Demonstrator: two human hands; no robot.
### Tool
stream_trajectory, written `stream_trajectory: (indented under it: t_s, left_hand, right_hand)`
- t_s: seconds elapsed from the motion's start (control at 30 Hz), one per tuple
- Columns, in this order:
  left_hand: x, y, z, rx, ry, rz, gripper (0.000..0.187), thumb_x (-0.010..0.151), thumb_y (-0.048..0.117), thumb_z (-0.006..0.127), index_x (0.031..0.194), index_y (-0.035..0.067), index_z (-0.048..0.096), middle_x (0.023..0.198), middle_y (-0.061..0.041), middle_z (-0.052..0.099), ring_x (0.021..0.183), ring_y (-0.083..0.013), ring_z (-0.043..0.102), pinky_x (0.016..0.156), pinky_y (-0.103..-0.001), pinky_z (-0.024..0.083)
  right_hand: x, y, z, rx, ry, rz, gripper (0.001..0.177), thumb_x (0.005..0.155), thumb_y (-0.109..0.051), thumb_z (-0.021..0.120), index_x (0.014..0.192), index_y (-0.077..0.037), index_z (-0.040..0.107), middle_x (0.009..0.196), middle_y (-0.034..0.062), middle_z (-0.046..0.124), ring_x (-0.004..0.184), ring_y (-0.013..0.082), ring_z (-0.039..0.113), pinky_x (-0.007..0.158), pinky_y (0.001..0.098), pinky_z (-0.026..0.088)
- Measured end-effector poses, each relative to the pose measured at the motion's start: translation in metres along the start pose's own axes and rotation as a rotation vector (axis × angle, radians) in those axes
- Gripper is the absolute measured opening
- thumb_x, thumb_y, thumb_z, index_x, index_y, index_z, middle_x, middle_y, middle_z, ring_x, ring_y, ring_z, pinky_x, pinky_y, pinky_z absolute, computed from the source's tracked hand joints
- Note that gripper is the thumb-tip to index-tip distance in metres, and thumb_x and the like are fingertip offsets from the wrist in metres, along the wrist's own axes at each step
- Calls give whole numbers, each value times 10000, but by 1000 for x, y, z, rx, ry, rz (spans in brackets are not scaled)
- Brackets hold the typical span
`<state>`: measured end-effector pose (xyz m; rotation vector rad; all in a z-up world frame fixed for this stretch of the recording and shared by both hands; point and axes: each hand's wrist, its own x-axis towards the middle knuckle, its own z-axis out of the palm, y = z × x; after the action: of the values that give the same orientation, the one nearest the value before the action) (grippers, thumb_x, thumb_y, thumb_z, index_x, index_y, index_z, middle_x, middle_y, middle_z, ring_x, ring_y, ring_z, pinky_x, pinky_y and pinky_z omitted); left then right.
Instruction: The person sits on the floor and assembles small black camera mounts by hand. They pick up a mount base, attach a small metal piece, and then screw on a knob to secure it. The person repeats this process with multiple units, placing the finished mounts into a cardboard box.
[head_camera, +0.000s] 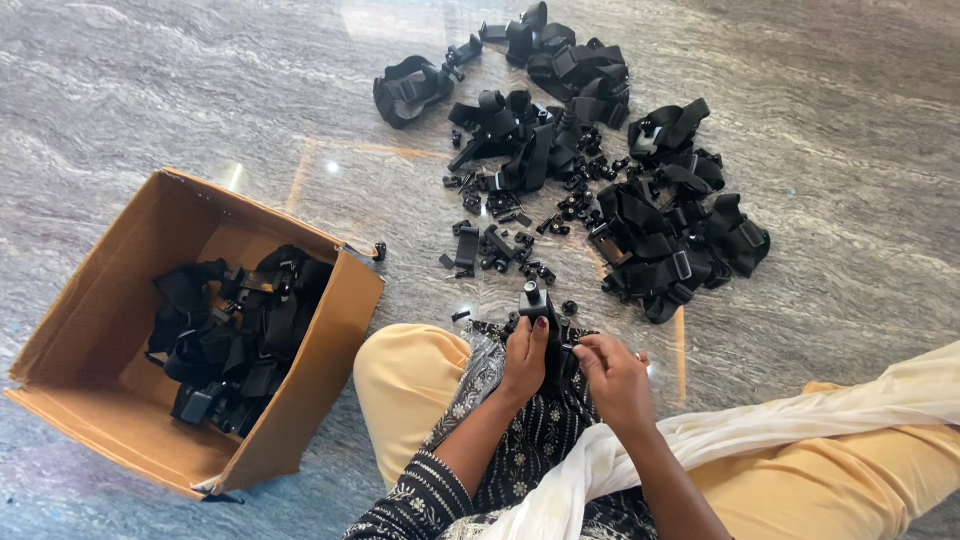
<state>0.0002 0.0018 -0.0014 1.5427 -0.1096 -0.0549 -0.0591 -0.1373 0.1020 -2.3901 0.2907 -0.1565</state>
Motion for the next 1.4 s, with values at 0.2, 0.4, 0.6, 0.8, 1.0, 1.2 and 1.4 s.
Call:
stream_trajectory:
  t_s: [0.2, 0.4, 0.6, 0.8, 1.0, 1.2, 1.4]
  left_hand:
    - [1, 1, -1, 0, -1, 15, 414, 1098, 403, 460, 975, 18, 549, 703, -51, 543, 645, -129, 486, 586, -336, 410]
    - [3, 7, -1, -64, 9, 22, 414, 1102, 403, 460, 1007, 14, 561, 771, -51, 578, 707, -127, 504, 636, -322, 433]
    - [1, 9, -3, -52, -18, -9, 422, 1091, 419, 442, 1019, 20, 560, 757, -41, 583, 687, -127, 515, 625, -327, 434]
    - [1, 3, -1, 14, 8, -1, 443, 1095, 432, 448, 988, 16, 555, 721, -49, 556, 654, -128, 507, 605, -336, 424]
    - [0, 2, -1, -35, 11, -18, 438, 1095, 426, 460, 980, 12, 544, 720, -54, 548, 664, -115, 481, 600, -331, 416]
    - [2, -1, 0, -24, 21, -2, 435, 1097, 425, 466, 960, 18, 537, 712, -47, 537, 661, -113, 475, 598, -331, 415]
    - [1, 1, -1, -49, 17, -6, 424, 1096, 425, 456, 961, 29, 526, 727, -38, 541, 670, -108, 481, 607, -316, 417]
  right_hand:
    - [0, 3, 2, 6, 72, -227, 290, 886, -274, 755, 1121, -110, 710, 1110, 74, 723, 972, 258, 706, 910, 352, 471]
    - [2, 3, 3, 41, -48, 53, 437, 830, -341, 780, 1190, -114, 682, 1044, 42, 715, 795, 208, 734, 834, 341, 508]
    - [2, 3, 5, 60, -15, 61, 392, 888, -373, 742, 1173, -106, 706, 950, 50, 741, 810, 192, 742, 876, 361, 487]
    - [-1, -1, 4, -28, 56, -103, 333, 887, -338, 746, 1131, -113, 722, 974, 59, 725, 867, 239, 711, 864, 372, 482]
    - [1, -4, 5, 83, -6, -29, 349, 876, -326, 740, 1149, -111, 708, 1014, 54, 715, 797, 203, 718, 771, 330, 524]
    - [1, -1, 8, -16, 100, -164, 366, 826, -267, 778, 1127, -73, 702, 992, 81, 695, 789, 215, 711, 773, 371, 486]
    - [2, 0, 8, 85, 32, -22, 362, 863, -293, 767, 1156, -92, 696, 934, 48, 701, 762, 192, 705, 759, 338, 517]
